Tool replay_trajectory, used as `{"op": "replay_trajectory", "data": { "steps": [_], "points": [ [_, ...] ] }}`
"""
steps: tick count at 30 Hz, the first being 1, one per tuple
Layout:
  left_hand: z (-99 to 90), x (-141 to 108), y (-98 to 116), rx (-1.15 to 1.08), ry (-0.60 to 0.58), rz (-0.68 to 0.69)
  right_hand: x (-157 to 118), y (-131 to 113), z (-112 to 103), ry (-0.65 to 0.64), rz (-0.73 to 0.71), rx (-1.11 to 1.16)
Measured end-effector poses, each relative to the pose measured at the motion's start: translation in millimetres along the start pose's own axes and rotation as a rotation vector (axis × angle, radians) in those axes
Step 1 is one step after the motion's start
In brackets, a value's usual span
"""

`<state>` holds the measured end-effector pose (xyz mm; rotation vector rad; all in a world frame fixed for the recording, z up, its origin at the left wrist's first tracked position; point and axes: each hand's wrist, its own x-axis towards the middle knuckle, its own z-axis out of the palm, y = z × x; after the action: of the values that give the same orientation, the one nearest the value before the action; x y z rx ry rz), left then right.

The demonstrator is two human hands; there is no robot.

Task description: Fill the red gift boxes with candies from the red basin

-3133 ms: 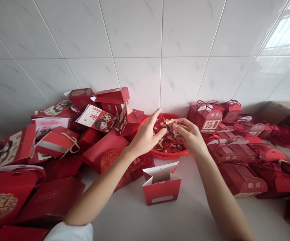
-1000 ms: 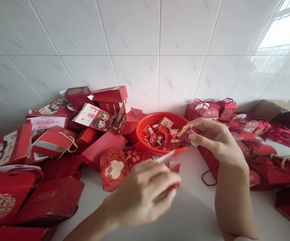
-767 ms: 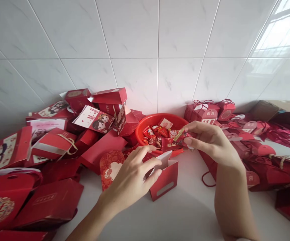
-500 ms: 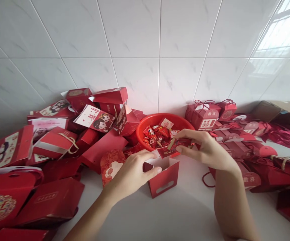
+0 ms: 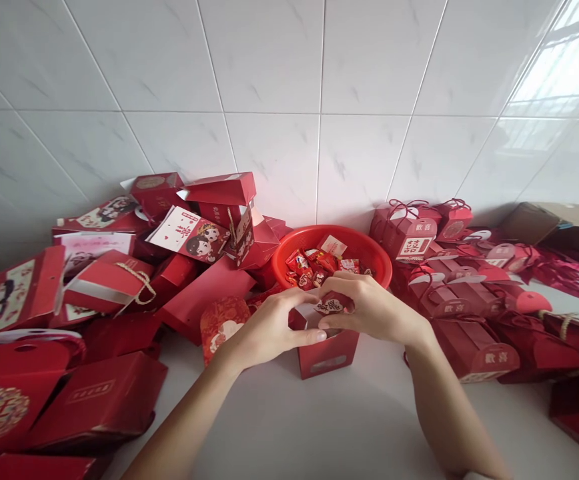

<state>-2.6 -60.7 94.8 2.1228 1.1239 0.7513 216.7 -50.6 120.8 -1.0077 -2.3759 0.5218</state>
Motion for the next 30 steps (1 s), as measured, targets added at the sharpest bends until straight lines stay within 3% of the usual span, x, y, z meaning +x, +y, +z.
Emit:
{"op": "replay_trajectory", "data": {
  "steps": [8, 16, 19, 24, 30],
  "points": [
    [-1.3, 2.5, -2.9, -0.032, -0.045, -0.010, 0.0, 2.6, 0.1, -0.023, -0.045, 0.052],
    [-0.8, 2.1, -5.6, 0.014, -0.046, 0.057, -11.3, 8.1, -15.2, 0.163, 0.037, 0.017],
    [1.1, 4.4, -8.0, 0.008, 0.051, 0.082, -14.1, 14.9, -21.2, 0.188, 0.079, 0.027],
    [-0.9, 9.1, -8.8, -0.101, 0.312, 0.149, -12.5, 19.7, -25.5, 0.146, 0.076, 0.116],
    [-3.8, 14.8, 6.8, -0.268, 0.581, 0.234, -9.3, 17.3, -25.7, 0.124, 0.032, 0.289]
  ]
}}
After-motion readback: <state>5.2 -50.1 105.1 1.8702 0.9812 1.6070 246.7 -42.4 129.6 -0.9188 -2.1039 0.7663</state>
